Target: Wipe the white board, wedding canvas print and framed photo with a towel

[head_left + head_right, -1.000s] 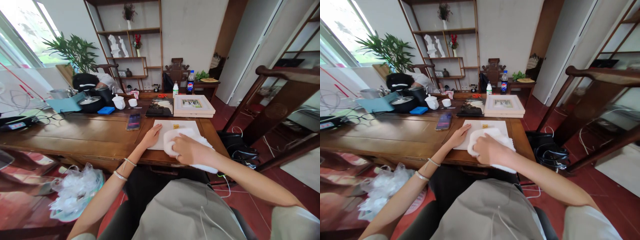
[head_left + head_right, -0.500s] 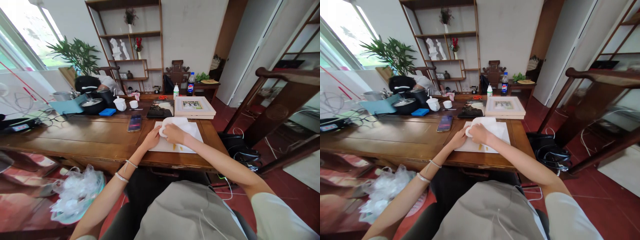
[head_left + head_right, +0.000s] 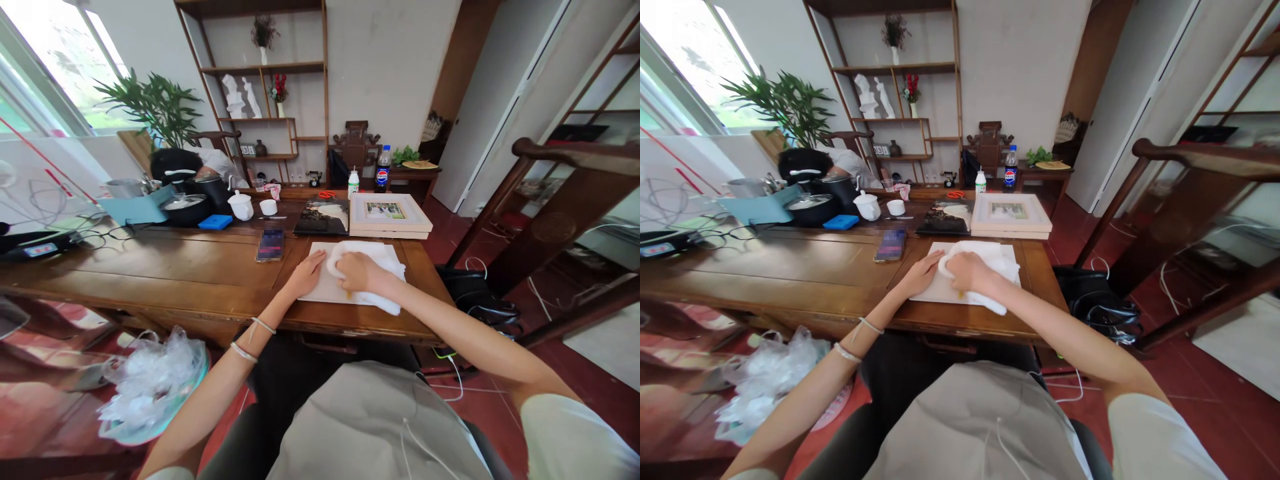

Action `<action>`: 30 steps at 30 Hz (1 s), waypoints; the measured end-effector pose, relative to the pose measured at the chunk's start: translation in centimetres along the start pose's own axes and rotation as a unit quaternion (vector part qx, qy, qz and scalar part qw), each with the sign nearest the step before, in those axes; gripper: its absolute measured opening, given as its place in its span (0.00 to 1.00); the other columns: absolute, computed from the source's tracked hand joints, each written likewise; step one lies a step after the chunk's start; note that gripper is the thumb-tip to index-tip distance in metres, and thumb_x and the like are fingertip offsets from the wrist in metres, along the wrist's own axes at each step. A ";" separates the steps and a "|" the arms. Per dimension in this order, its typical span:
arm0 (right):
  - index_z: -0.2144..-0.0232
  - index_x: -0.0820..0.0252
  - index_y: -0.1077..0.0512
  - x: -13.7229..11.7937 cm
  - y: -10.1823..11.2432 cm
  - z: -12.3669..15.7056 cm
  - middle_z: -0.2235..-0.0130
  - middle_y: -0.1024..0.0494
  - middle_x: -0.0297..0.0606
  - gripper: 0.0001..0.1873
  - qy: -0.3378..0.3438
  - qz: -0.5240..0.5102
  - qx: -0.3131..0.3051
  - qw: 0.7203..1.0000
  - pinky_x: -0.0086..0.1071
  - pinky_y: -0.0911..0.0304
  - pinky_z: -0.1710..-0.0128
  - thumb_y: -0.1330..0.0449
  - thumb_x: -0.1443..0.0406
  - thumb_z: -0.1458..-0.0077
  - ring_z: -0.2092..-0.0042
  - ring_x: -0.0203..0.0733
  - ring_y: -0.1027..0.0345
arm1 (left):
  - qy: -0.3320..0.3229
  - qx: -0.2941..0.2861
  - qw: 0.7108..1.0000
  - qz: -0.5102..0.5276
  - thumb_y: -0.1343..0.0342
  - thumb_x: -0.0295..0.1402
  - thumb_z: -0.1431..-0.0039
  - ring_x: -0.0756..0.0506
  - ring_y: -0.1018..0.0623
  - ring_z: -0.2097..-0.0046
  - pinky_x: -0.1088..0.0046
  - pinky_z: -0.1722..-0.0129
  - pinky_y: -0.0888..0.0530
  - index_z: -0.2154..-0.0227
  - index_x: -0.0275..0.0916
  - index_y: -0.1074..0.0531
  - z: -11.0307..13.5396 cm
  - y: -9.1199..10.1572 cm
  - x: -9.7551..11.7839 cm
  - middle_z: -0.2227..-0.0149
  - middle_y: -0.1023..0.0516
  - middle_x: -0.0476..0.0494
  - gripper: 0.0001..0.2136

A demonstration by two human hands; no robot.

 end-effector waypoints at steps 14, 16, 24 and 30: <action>0.58 0.71 0.30 3.3 0.3 -9.6 0.56 0.25 0.57 0.18 -0.057 -0.090 0.010 0.994 0.31 0.40 0.69 0.49 0.63 0.45 0.60 0.51 0.28 | -0.007 -0.005 1.000 -0.004 0.59 0.26 0.42 0.44 0.37 0.39 0.63 0.39 0.42 0.46 0.38 0.34 0.0 0.4 0.4 0.41 0.35 0.46 0.21; 0.58 0.71 0.30 4.4 0.2 -8.7 0.55 0.26 0.58 0.18 -0.072 -0.090 0.010 0.993 0.31 0.40 0.67 0.48 0.62 0.45 0.59 0.52 0.29 | 0.001 -0.005 1.000 -0.004 0.59 0.26 0.42 0.45 0.38 0.39 0.63 0.38 0.43 0.46 0.38 0.35 0.0 0.3 0.4 0.41 0.35 0.45 0.21; 0.63 0.70 0.31 10.6 -1.1 0.2 0.59 0.26 0.55 0.19 -0.135 -0.072 0.012 0.988 0.33 0.41 0.62 0.52 0.59 0.41 0.59 0.49 0.32 | 0.013 -0.009 1.000 -0.013 0.61 0.27 0.40 0.45 0.38 0.39 0.66 0.37 0.44 0.46 0.31 0.35 0.1 0.3 0.4 0.41 0.36 0.39 0.21; 0.68 0.67 0.30 7.2 -1.4 8.1 0.61 0.27 0.52 0.15 -0.089 -0.035 0.009 0.995 0.35 0.43 0.56 0.50 0.60 0.42 0.56 0.51 0.34 | 0.012 -0.006 1.000 -0.007 0.61 0.27 0.41 0.45 0.38 0.39 0.64 0.38 0.43 0.46 0.34 0.34 0.1 0.5 0.5 0.41 0.36 0.42 0.21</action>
Point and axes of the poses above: each hand's wrist, its own z-axis away from the middle knuckle, its own y-axis out of the back of the hand, x = y × z, the point moved 5 cm from there along -z, towards the middle knuckle
